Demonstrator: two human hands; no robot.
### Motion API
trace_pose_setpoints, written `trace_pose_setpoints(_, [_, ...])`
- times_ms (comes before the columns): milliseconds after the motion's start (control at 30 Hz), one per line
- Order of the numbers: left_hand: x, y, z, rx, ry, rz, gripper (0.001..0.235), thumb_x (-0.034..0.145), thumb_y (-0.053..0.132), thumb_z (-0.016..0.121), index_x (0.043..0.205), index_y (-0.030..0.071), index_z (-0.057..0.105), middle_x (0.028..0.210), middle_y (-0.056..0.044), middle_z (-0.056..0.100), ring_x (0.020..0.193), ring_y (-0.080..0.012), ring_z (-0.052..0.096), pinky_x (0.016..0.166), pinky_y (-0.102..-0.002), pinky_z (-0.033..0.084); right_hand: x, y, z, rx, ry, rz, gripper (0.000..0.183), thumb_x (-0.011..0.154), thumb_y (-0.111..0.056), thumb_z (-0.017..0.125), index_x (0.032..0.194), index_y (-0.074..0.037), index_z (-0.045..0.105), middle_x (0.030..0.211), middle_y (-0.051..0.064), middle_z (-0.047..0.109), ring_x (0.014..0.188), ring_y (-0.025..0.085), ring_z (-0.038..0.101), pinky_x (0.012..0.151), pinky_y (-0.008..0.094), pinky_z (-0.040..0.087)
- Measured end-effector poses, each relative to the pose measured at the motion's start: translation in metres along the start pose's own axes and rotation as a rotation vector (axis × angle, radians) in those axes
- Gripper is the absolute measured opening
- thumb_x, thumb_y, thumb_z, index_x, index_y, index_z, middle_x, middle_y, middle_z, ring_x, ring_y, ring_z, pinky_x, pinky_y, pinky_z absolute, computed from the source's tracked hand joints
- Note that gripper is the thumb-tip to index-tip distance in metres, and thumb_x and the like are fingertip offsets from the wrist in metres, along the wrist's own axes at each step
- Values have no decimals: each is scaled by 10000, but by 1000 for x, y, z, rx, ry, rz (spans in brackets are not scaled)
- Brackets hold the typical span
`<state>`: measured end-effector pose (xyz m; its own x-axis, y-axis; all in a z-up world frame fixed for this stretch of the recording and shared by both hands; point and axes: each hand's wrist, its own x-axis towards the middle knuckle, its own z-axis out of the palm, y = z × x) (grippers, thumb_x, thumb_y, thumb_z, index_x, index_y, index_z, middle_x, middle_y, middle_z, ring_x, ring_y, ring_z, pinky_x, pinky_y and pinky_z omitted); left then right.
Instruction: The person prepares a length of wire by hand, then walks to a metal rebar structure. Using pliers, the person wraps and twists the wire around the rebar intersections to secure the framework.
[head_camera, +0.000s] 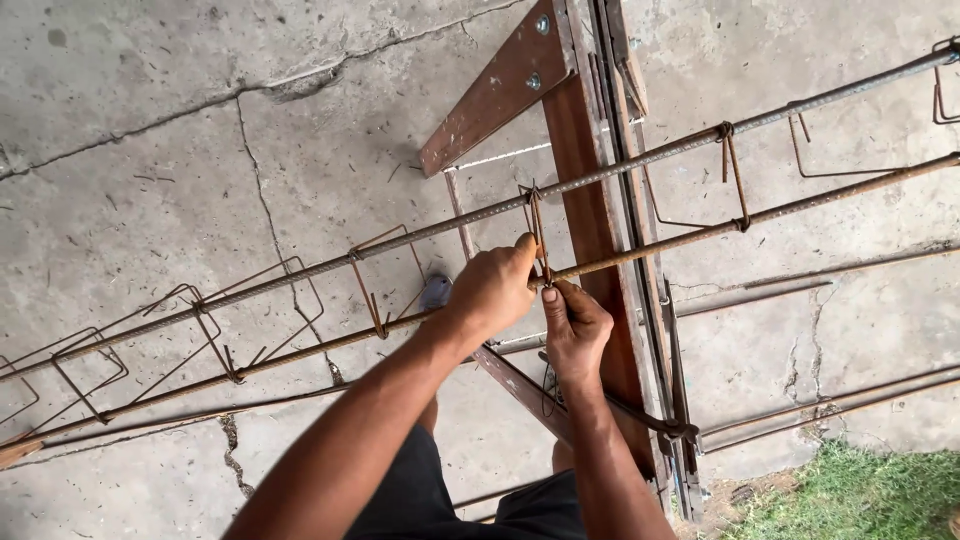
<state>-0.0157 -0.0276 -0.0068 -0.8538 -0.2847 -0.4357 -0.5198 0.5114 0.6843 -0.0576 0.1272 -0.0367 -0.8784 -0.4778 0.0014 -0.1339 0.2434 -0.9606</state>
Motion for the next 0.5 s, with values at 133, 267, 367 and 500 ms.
trace_pose_setpoints(133, [1,19,-19,-213,-15,-164,322,760,0,667,1063,97,621,899,-203,749,885,-451,738,784,-568,601,-1,-3,5,-64,56,-29,78,931,-23,701,933,25,763,714,185,696,683,392,697,625,447,520])
trace_pose_setpoints(267, [-3,30,-50,-545,-170,-372,609,687,-56,725,1271,69,605,1044,-221,723,908,-396,733,845,-509,613,-7,14,7,-128,92,-78,76,942,-28,693,925,13,755,708,172,684,687,416,683,631,428,529])
trace_pose_setpoints(367, [8,3,-35,-1036,-85,-416,677,703,-22,713,1363,-17,563,1096,-202,694,975,-323,682,880,-443,581,-9,28,10,-206,111,-164,69,938,-64,720,921,-4,749,701,143,668,651,398,667,598,425,532])
trace_pose_setpoints(500, [6,11,-39,-1160,44,-550,715,692,-99,639,1388,43,555,1193,-198,658,994,-281,681,870,-390,604,-8,22,5,-208,72,-173,137,954,-135,717,922,-2,729,699,144,648,654,403,659,586,437,526])
